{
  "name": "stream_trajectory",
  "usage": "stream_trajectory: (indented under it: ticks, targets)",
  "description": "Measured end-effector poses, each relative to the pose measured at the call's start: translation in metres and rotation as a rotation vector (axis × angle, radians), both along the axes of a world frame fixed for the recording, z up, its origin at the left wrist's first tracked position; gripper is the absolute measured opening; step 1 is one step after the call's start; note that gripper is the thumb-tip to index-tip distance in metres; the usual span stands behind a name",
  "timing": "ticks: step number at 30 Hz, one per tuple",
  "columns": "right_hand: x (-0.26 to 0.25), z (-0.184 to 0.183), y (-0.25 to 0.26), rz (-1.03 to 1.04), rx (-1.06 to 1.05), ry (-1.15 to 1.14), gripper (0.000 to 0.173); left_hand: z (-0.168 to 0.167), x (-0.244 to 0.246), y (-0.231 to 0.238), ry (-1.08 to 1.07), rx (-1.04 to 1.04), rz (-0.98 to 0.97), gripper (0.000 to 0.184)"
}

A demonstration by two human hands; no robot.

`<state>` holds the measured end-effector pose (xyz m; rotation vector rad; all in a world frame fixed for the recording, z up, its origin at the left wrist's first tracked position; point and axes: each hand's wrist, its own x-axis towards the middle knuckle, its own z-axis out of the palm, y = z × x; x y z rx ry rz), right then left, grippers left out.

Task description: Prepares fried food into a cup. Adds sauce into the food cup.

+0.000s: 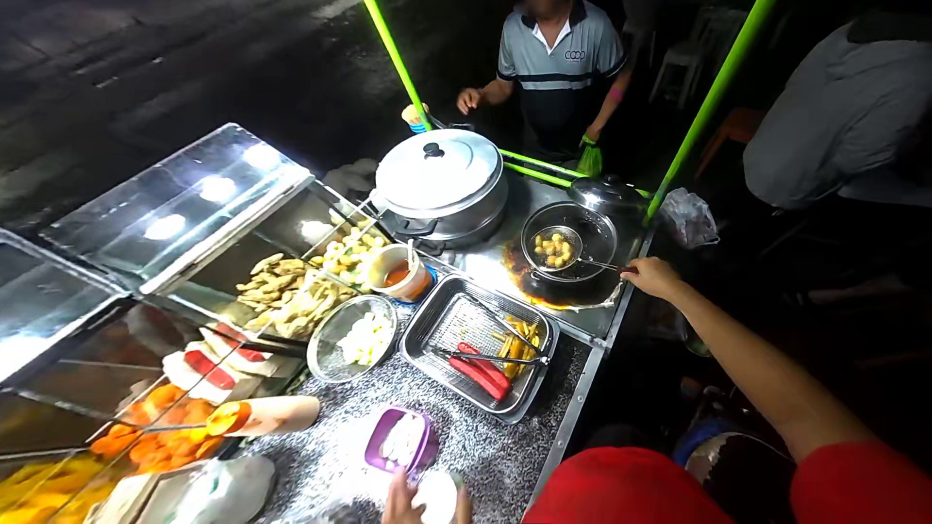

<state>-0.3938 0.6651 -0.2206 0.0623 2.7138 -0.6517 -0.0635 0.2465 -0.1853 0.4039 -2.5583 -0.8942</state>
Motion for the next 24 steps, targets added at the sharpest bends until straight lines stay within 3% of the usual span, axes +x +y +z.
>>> stream_trajectory:
  ticks: [5, 8, 15, 21, 24]
  targets:
    - [0.027, 0.017, 0.006, -0.049, -0.091, 0.090, 0.035, -0.011, -0.078, 0.037, -0.095, 0.006, -0.331, 0.050]
    - [0.047, 0.011, 0.010, -0.075, -0.106, 0.199, 0.039, -0.025, -0.115, 0.056, -0.211, -0.020, -0.432, 0.050]
    - [0.069, 0.000, 0.017, -0.110, -0.092, 0.177, 0.041, -0.039, -0.173, 0.062, -0.684, -0.162, -0.555, 0.045]
    - [0.077, -0.003, 0.015, -0.116, -0.093, 0.201, 0.040, -0.052, -0.184, 0.055, -0.683, -0.194, -0.585, 0.038]
    - [0.080, -0.005, 0.011, -0.108, -0.074, 0.210, 0.040, -0.052, -0.178, 0.052, -0.566, -0.178, -0.597, 0.035]
